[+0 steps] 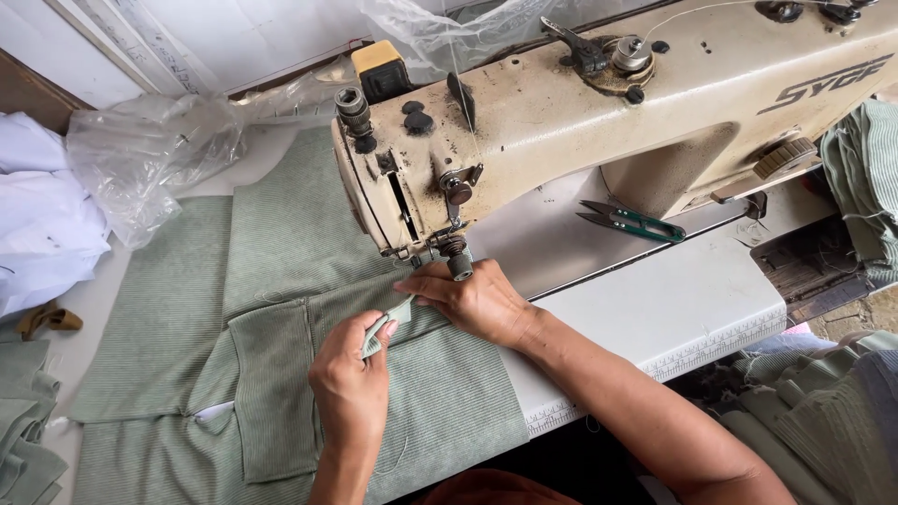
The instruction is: Sewing pockets and lining onto a garment using an industrial sewing machine.
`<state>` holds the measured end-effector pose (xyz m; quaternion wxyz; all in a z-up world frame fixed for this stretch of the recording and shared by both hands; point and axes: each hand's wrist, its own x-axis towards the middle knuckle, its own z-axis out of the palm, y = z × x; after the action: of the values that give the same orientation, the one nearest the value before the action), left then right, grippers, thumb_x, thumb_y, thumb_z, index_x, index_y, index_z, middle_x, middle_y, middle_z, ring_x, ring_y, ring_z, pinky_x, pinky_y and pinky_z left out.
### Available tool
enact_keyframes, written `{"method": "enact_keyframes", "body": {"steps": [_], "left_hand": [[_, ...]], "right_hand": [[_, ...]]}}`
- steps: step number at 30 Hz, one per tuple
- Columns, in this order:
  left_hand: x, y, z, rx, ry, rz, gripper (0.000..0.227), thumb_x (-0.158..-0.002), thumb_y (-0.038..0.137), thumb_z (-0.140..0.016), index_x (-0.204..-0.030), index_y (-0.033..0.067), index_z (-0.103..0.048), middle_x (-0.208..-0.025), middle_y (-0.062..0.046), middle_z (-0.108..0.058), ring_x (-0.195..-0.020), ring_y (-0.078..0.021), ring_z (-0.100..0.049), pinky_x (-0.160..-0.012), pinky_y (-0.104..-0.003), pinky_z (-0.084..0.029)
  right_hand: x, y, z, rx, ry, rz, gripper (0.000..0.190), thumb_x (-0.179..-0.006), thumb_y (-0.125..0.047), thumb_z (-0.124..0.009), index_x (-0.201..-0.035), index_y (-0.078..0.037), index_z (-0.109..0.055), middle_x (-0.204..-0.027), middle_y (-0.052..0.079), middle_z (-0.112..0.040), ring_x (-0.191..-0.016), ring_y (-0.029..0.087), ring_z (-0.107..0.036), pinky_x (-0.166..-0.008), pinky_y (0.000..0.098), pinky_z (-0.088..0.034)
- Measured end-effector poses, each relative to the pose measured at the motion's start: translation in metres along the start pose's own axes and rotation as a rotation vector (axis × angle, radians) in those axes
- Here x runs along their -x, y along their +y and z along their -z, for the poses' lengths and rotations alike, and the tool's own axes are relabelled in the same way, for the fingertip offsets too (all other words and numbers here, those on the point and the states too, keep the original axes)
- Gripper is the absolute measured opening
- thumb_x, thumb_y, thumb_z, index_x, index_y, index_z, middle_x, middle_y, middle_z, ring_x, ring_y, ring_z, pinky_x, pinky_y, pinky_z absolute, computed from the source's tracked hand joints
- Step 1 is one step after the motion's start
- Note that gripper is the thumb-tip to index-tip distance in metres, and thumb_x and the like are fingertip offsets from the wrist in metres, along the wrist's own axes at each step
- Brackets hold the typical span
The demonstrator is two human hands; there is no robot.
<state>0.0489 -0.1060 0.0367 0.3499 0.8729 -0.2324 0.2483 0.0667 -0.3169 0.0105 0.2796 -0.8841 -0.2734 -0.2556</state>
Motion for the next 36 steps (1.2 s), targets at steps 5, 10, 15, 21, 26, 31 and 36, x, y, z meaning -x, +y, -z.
{"method": "enact_keyframes", "body": {"steps": [5, 10, 15, 21, 26, 31, 36], "left_hand": [[0.003, 0.006, 0.002, -0.246, 0.017, -0.201, 0.026, -0.084, 0.008, -0.086, -0.105, 0.0058, -0.072, -0.092, -0.007, -0.078, -0.085, -0.0213, -0.075, -0.089, -0.042, -0.057], [0.001, 0.014, 0.009, -0.297, -0.03, -0.273, 0.035, -0.074, -0.004, -0.086, -0.104, 0.0073, -0.072, -0.095, -0.006, -0.078, -0.092, -0.0205, -0.074, -0.099, -0.043, -0.049], [0.0, 0.02, 0.016, -0.372, 0.037, -0.419, 0.007, -0.094, 0.007, -0.076, -0.1, 0.0082, -0.072, -0.094, -0.006, -0.078, -0.091, -0.0193, -0.073, -0.097, -0.042, -0.051], [0.02, 0.025, 0.011, -0.454, -0.016, -0.575, 0.009, -0.094, -0.003, -0.064, -0.098, 0.0004, -0.072, -0.095, -0.014, -0.075, -0.088, -0.0246, -0.07, -0.084, -0.041, -0.057], [0.025, 0.026, 0.006, -0.49, 0.06, -0.597, 0.015, -0.098, -0.005, -0.058, -0.094, 0.0007, -0.072, -0.095, -0.015, -0.075, -0.087, -0.024, -0.071, -0.078, -0.036, -0.058], [0.025, 0.016, 0.022, -0.223, -0.253, -0.374, 0.05, -0.094, 0.053, -0.069, -0.104, 0.0035, -0.07, -0.103, -0.015, -0.072, -0.087, -0.0244, -0.07, -0.076, -0.039, -0.061], [0.005, -0.015, 0.034, 0.201, -0.325, -0.145, 0.024, -0.099, 0.022, -0.059, -0.108, 0.0036, -0.072, -0.102, -0.009, -0.073, -0.084, -0.0228, -0.071, -0.071, -0.035, -0.06]], "right_hand": [[0.011, 0.003, -0.002, 0.355, 0.024, 0.141, 0.028, -0.097, -0.011, -0.074, -0.125, -0.015, -0.072, -0.117, 0.001, -0.077, -0.051, 0.016, -0.061, -0.039, 0.0308, -0.044], [0.005, -0.025, 0.031, -0.008, 0.006, 0.045, 0.038, -0.096, -0.014, -0.064, -0.134, -0.01, -0.061, -0.087, 0.006, -0.075, -0.059, 0.027, -0.063, -0.054, 0.0372, -0.049], [0.006, -0.022, 0.016, 0.213, 0.079, 0.296, 0.021, -0.098, -0.017, -0.073, -0.117, -0.007, -0.071, -0.108, 0.012, -0.078, -0.082, 0.022, -0.076, -0.068, 0.0356, -0.062], [0.021, -0.03, 0.033, 0.364, -0.081, 0.361, 0.028, -0.094, -0.002, -0.075, -0.12, -0.003, -0.068, -0.115, 0.01, -0.074, -0.084, 0.022, -0.067, -0.066, 0.0342, -0.058], [0.027, -0.041, 0.041, 0.461, -0.071, 0.469, 0.029, -0.103, -0.004, -0.06, -0.131, -0.002, -0.063, -0.124, 0.013, -0.07, -0.095, 0.021, -0.072, -0.07, 0.0324, -0.057], [0.021, -0.051, 0.039, 0.453, -0.009, 0.5, 0.015, -0.102, -0.005, -0.059, -0.112, -0.003, -0.07, -0.111, 0.011, -0.072, -0.083, 0.02, -0.07, -0.063, 0.0304, -0.055], [0.014, -0.058, 0.044, 0.447, 0.005, 0.515, 0.007, -0.101, -0.006, -0.063, -0.106, -0.005, -0.068, -0.107, 0.011, -0.071, -0.077, 0.018, -0.07, -0.058, 0.0294, -0.054]]}}
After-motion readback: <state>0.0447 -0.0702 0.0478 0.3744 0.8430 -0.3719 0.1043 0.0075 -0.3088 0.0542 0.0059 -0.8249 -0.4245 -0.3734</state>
